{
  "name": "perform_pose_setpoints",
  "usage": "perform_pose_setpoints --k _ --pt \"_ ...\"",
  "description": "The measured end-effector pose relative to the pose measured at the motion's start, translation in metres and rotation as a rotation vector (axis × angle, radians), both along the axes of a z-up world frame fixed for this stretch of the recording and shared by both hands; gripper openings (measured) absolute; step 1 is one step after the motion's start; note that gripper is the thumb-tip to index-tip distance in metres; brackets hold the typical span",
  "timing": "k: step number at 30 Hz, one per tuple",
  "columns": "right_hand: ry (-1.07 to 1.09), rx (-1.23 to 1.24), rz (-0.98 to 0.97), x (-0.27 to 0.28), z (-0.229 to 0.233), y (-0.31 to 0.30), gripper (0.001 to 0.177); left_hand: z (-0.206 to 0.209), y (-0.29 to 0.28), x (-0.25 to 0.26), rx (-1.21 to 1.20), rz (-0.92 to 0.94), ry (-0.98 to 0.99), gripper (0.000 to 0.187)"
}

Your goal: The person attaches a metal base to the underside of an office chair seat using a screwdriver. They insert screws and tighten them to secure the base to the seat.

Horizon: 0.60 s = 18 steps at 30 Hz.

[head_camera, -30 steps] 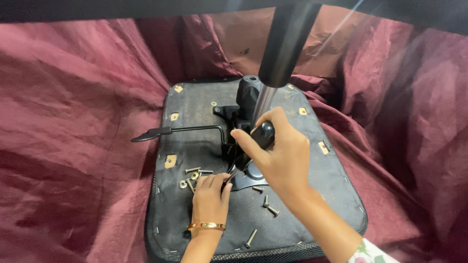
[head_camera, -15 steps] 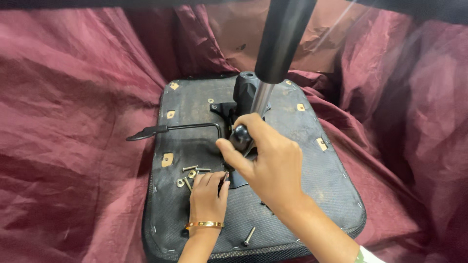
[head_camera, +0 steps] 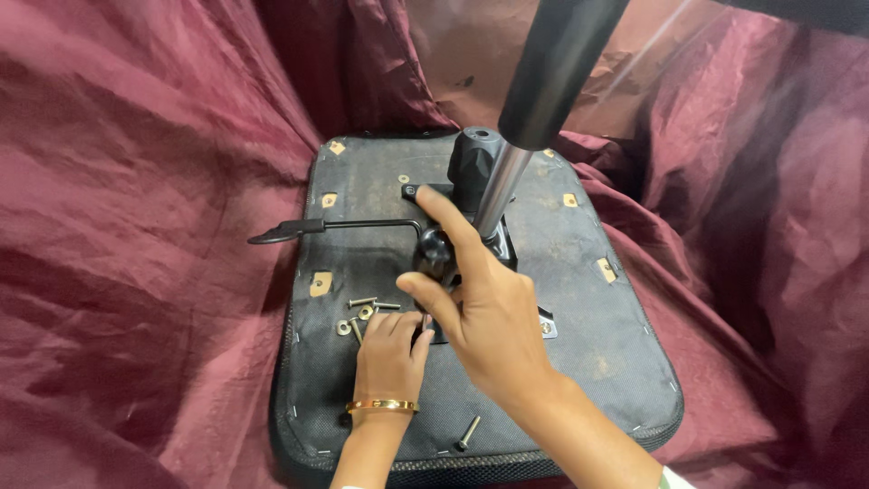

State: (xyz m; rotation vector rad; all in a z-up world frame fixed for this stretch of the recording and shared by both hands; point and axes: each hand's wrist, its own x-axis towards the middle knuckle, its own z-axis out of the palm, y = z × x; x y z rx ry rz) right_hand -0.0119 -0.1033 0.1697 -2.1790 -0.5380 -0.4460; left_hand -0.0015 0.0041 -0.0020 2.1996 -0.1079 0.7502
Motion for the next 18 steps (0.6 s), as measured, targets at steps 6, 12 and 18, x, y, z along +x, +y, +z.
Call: perform_pose_setpoints --k 6,12,18 --pt "-0.399 -0.111 -0.096 0.009 0.005 0.004 0.049 0.008 0.003 -0.004 0.007 -0.008 -0.002 0.019" --pt "-0.096 0.003 0.079 -0.004 0.008 -0.017 0.053 0.011 0.003 -0.005 -0.016 0.007 0.012 0.017" --pt "-0.211 0.04 0.149 0.0 0.008 -0.016 0.045 0.008 0.003 -0.006 -0.005 0.002 -0.025 0.017"
